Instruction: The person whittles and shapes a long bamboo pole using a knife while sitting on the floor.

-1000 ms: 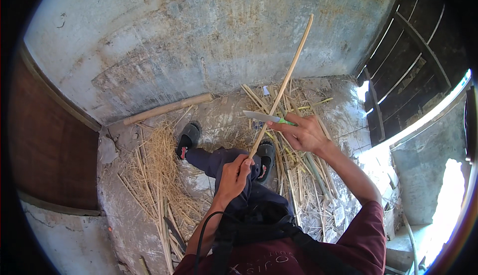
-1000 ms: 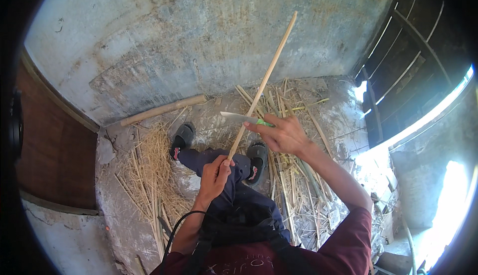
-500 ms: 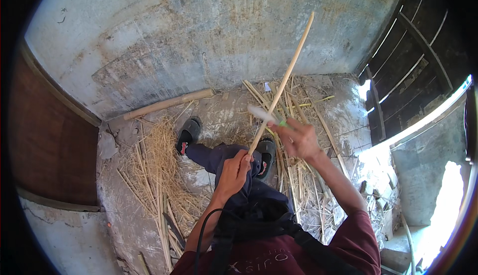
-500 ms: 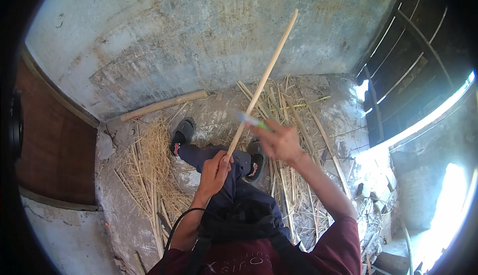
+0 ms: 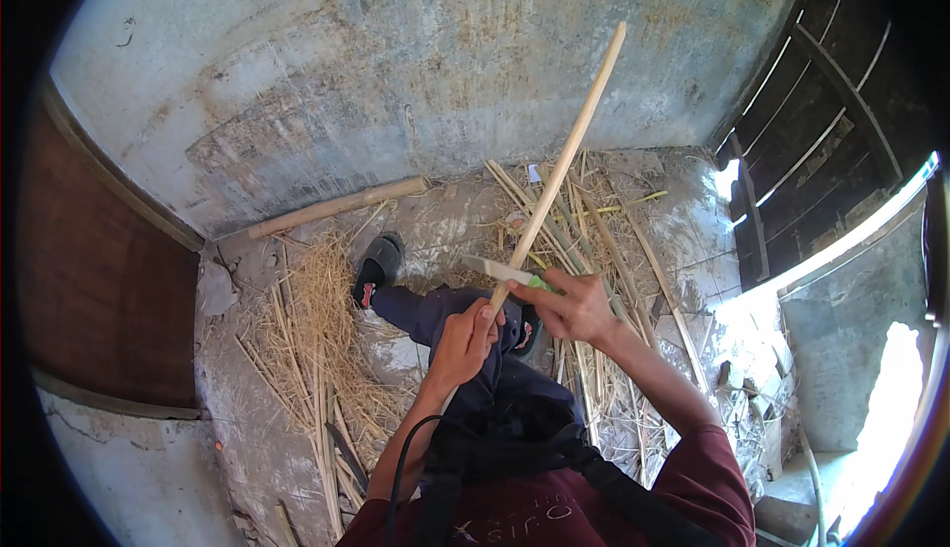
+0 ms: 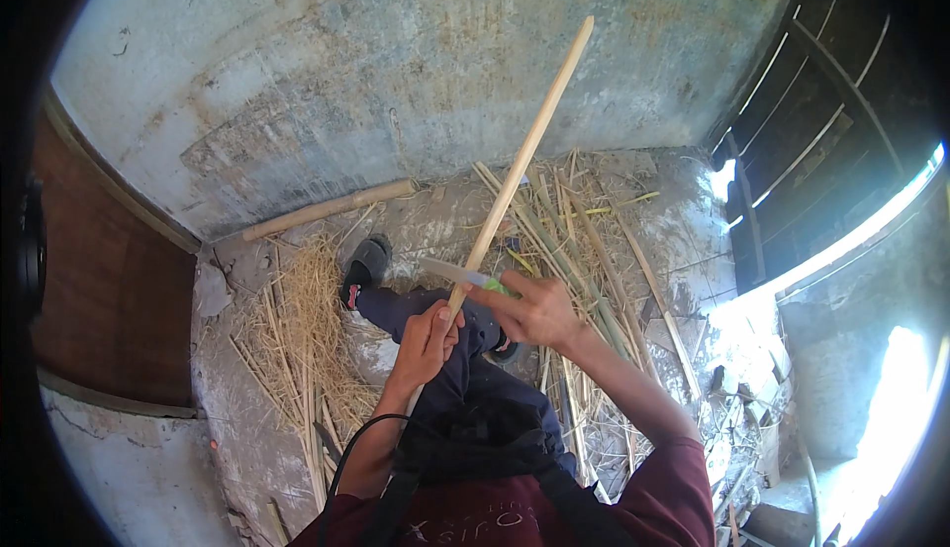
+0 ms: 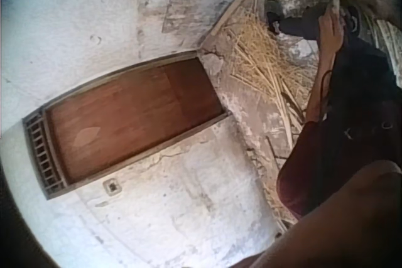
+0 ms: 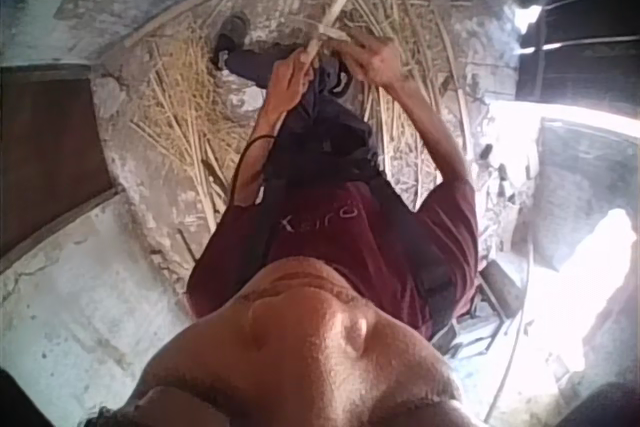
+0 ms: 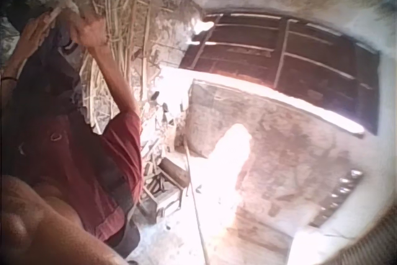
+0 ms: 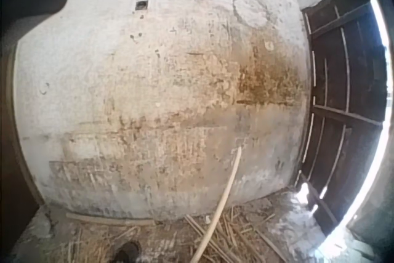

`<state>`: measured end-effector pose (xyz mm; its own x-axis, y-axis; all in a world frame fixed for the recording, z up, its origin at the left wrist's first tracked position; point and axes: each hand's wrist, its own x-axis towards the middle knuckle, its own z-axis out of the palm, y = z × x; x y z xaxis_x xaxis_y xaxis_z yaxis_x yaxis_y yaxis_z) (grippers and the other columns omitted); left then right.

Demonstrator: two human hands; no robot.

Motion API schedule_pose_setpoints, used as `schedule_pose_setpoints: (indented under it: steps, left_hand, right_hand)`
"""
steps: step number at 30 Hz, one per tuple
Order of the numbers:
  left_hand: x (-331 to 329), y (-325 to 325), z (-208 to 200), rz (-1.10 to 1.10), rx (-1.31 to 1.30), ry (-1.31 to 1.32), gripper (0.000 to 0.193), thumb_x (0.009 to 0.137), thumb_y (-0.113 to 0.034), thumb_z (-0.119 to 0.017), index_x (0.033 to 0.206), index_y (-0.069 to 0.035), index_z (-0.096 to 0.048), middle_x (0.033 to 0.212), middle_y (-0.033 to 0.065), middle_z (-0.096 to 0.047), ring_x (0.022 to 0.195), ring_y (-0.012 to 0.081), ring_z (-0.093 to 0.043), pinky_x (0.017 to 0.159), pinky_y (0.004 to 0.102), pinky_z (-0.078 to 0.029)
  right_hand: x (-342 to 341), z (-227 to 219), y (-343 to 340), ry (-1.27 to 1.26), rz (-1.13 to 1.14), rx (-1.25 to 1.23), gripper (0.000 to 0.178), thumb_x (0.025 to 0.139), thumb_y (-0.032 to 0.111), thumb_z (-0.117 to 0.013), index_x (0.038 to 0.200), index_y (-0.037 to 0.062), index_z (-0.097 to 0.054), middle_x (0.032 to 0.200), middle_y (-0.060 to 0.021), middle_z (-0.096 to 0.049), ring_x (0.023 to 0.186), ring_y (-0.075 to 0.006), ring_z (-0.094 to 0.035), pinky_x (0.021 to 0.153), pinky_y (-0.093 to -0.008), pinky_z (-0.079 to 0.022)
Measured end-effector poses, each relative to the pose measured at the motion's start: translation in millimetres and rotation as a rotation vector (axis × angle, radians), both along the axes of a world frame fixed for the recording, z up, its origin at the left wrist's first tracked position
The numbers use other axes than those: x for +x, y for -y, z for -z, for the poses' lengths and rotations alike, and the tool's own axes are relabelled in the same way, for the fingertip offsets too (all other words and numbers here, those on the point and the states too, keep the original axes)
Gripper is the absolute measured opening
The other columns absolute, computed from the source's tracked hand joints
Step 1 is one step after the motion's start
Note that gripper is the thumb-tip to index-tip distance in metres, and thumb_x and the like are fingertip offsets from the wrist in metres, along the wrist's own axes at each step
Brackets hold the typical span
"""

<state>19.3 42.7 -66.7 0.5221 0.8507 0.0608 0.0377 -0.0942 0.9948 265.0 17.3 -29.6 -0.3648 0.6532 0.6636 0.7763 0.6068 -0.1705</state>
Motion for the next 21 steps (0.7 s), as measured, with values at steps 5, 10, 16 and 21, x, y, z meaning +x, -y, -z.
schedule_pose_setpoints:
  steps: [5,10,16,21]
  left_hand:
    - [-3,-3,0,0.013,0.018,-0.006,0.044,0.122,-0.033,-0.041,0.101,0.0,-0.062,0.064,0.0012,-0.05,0.052,0.0081,-0.046,0.051,0.0292,-0.037]
    - [-1,-6,0,0.012,0.009,0.005,0.044,0.122,-0.033,-0.04,0.101,0.0,-0.061,0.064,0.001,-0.05,0.053,0.0078,-0.047,0.051,0.0291,-0.037]
    - [1,-9,3,0.022,0.034,-0.005,0.044,0.122,-0.033,-0.04,0.1,-0.001,-0.06,0.064,0.0016,-0.051,0.052,0.0088,-0.047,0.051,0.0295,-0.038]
    - [1,-11,6,0.021,0.044,-0.023,0.042,0.121,-0.031,-0.042,0.099,-0.001,-0.061,0.064,0.004,-0.053,0.052,0.0112,-0.049,0.053,0.031,-0.041]
  right_hand:
    - [9,0,-18,-0.002,0.003,0.052,0.062,0.076,0.001,-0.075,0.132,0.025,-0.081,0.075,0.0009,-0.048,0.053,-0.0151,-0.056,0.045,-0.0363,-0.046]
    - [16,-1,-24,0.044,-0.022,0.059,0.064,0.074,0.002,-0.076,0.134,0.0255,-0.081,0.075,0.0008,-0.047,0.053,-0.0155,-0.054,0.046,-0.0365,-0.047]
    - [25,-3,-26,0.093,0.042,0.076,0.062,0.08,0.012,-0.08,0.137,0.034,-0.078,0.08,0.0022,-0.05,0.053,-0.0155,-0.06,0.046,-0.0349,-0.049]
    - [42,8,-36,0.11,0.121,0.026,0.05,0.085,0.007,-0.075,0.131,0.0254,-0.081,0.076,-0.0019,-0.051,0.058,-0.0198,-0.062,0.05,-0.0367,-0.052]
